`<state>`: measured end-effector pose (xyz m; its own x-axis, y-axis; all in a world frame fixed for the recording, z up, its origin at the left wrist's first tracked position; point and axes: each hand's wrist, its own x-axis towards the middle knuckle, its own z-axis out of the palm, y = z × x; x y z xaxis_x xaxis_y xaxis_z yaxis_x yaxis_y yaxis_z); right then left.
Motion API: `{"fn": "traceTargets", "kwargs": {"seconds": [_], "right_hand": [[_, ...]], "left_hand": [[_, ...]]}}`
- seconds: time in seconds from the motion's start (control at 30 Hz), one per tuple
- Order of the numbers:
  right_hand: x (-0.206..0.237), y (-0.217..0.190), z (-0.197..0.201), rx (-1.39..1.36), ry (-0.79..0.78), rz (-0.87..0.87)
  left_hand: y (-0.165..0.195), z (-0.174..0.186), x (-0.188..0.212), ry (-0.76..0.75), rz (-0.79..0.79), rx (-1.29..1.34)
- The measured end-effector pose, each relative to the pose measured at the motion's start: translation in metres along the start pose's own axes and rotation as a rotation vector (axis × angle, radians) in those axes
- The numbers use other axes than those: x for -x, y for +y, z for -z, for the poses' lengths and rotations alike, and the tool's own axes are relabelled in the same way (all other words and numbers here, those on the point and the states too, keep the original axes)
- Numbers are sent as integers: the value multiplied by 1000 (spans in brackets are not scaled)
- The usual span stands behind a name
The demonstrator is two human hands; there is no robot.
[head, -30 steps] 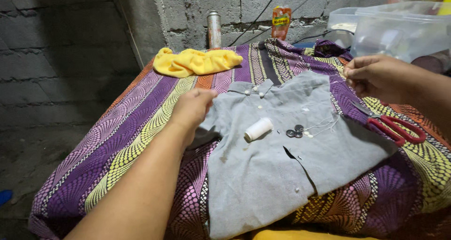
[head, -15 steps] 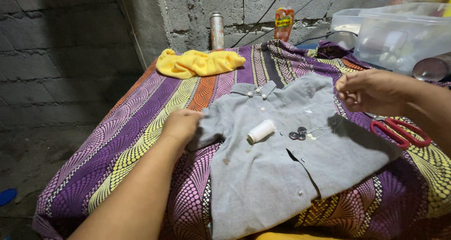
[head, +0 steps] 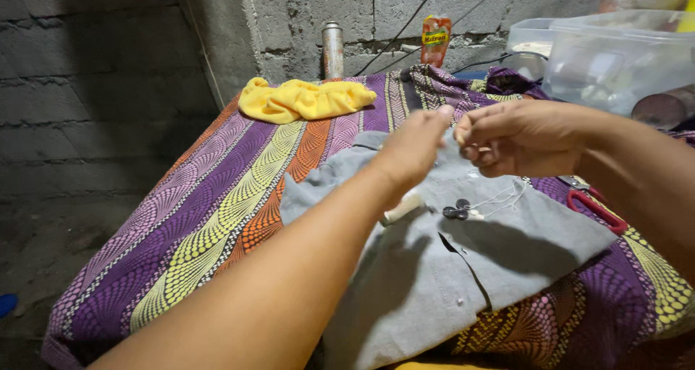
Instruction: The person lays a gray shirt on a bed and threads a needle with thread from a spool, cutting the thread with red scissors. They then sew a button onto the shirt, pushing the needle through the fabric and button repeatedly and pulling the thread tight.
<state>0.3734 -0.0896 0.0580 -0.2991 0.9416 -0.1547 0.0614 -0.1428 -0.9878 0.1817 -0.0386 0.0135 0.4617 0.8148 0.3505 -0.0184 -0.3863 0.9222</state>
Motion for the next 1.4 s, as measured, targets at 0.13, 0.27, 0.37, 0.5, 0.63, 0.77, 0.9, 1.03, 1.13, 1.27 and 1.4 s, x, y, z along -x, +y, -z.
{"fn": "traceTargets", "kwargs": {"seconds": [0.13,0.27,0.37,0.5,0.63,0.77,0.9,1.03,1.13,1.27,1.4], "right_hand": [[0,1,-4,13,22,22],[2,6,-2,-8,-34,4],[1,9,-3,-31,8,-10],[-1,11,-6,-50,28,-26],[-1,10,-5,-27,65,-12],[0,8,0,-23,60,15],[1,4,4,-17,41,38],[5,-2,4,49,45,40],[8,-6,0,48,45,21],[12,-10,-6,97,88,-7],[13,-11,-9,121,101,8]], "left_hand": [[-15,-14,2,-245,257,225],[-33,-16,-1,-101,150,-93],[-43,-12,-8,69,-337,-521],[-44,-6,-4,54,-43,-346],[-38,-3,-1,-25,88,-369],[-41,2,5,-77,-48,-195],[-40,9,8,-90,20,-243],[-28,12,16,-100,-49,-342],[-18,15,21,2,-82,-393],[-13,18,15,86,-105,-343],[-25,19,-3,25,-98,-134]]}}
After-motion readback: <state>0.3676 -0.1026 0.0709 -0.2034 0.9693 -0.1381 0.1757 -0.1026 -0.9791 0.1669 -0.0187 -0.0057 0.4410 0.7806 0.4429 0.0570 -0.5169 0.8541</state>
